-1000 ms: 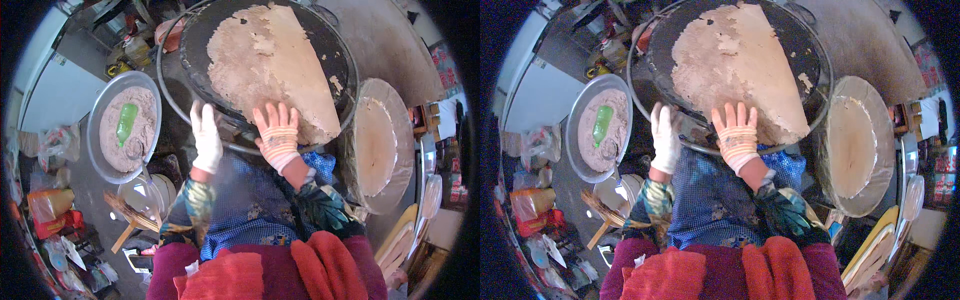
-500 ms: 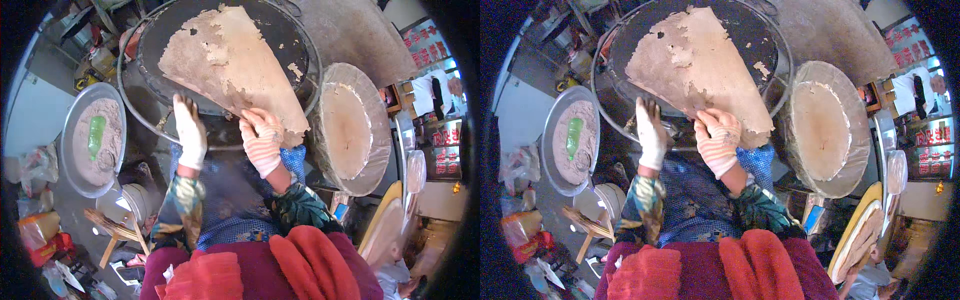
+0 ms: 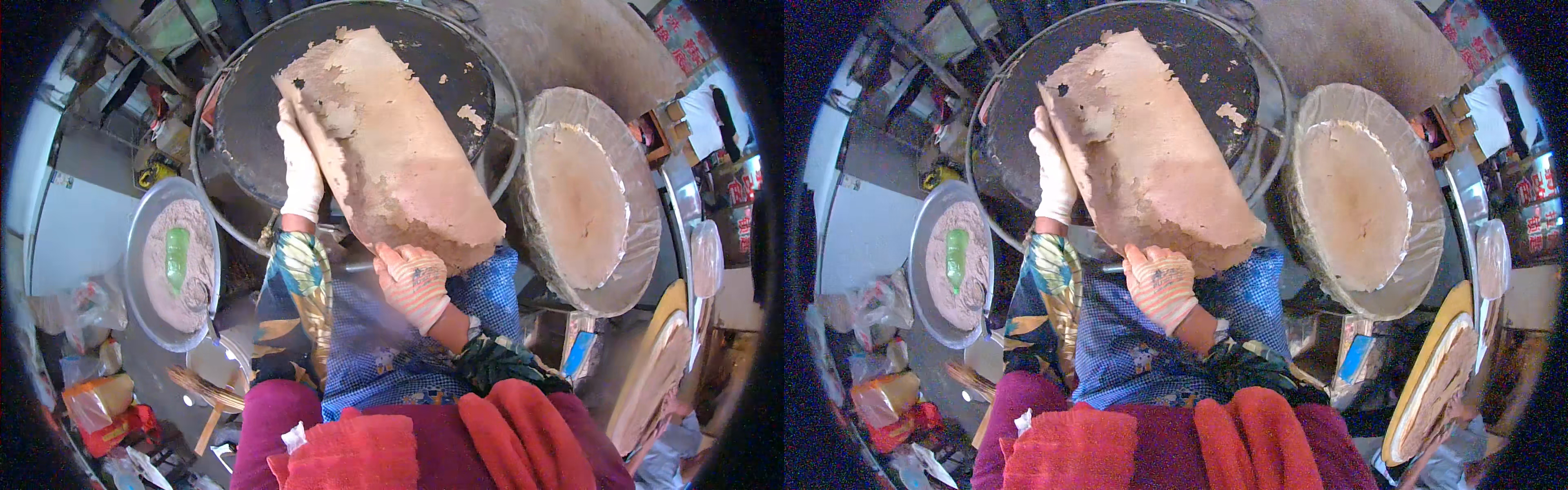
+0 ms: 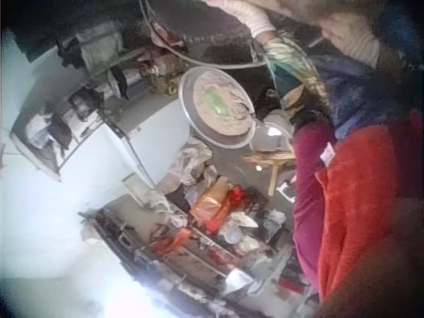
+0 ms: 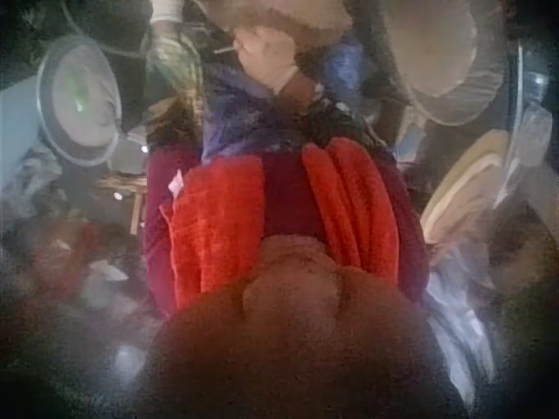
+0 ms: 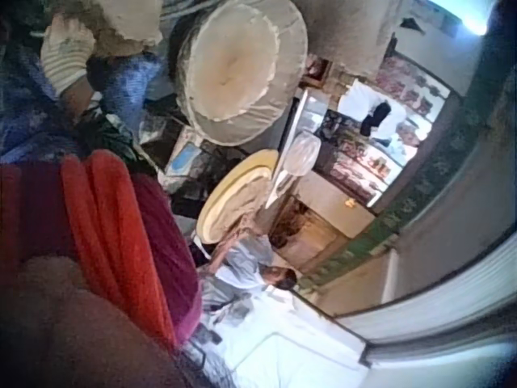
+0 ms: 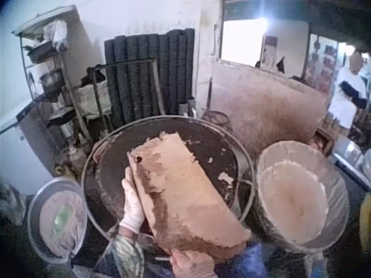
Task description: The person spreads batter across a hot griddle with a wooden stick, loosens and removes the cooked flatbread using a scraper and by hand, scrapes the griddle surface clean, and ladles new batter onto the griddle to spread it.
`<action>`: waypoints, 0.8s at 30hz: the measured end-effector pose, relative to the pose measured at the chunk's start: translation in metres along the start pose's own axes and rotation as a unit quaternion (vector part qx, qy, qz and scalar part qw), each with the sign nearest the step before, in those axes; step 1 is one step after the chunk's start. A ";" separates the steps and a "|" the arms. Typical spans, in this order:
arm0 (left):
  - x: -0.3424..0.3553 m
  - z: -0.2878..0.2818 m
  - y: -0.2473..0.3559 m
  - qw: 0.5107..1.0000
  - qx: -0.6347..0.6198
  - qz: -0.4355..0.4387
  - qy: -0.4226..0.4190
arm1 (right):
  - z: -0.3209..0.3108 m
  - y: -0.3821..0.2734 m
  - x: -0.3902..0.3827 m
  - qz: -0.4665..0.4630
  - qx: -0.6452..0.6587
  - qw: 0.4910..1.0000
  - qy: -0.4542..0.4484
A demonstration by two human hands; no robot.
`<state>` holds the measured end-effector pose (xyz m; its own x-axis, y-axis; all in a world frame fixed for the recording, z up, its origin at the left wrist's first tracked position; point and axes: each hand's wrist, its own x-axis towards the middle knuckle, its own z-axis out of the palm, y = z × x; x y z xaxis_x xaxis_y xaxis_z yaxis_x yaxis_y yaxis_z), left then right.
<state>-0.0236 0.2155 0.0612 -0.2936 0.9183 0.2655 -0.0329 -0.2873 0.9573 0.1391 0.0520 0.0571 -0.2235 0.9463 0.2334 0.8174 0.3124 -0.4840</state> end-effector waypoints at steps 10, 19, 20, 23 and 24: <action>0.030 0.031 -0.054 0.862 0.447 0.197 -0.133 | 0.016 0.016 -0.011 0.022 0.071 0.996 0.047; 0.023 0.016 -0.049 0.705 0.658 0.195 -0.178 | -0.085 0.054 0.007 0.096 0.142 0.980 0.097; 0.024 0.023 -0.032 0.717 0.647 0.196 -0.169 | -0.089 0.078 0.025 0.121 0.155 0.957 0.212; -0.020 0.020 0.019 0.877 0.435 0.194 -0.056 | -0.075 0.170 0.060 0.309 0.214 0.923 0.079; -0.048 0.005 0.017 0.891 0.426 0.153 0.019 | -0.080 0.188 0.071 0.231 0.312 0.915 -0.108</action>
<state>-0.0056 0.1675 0.0652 -0.1969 0.8174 0.5413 0.7872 -0.1973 0.5843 0.3189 0.1715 0.0506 -0.0862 0.9625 -0.2573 0.4039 -0.2023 -0.8922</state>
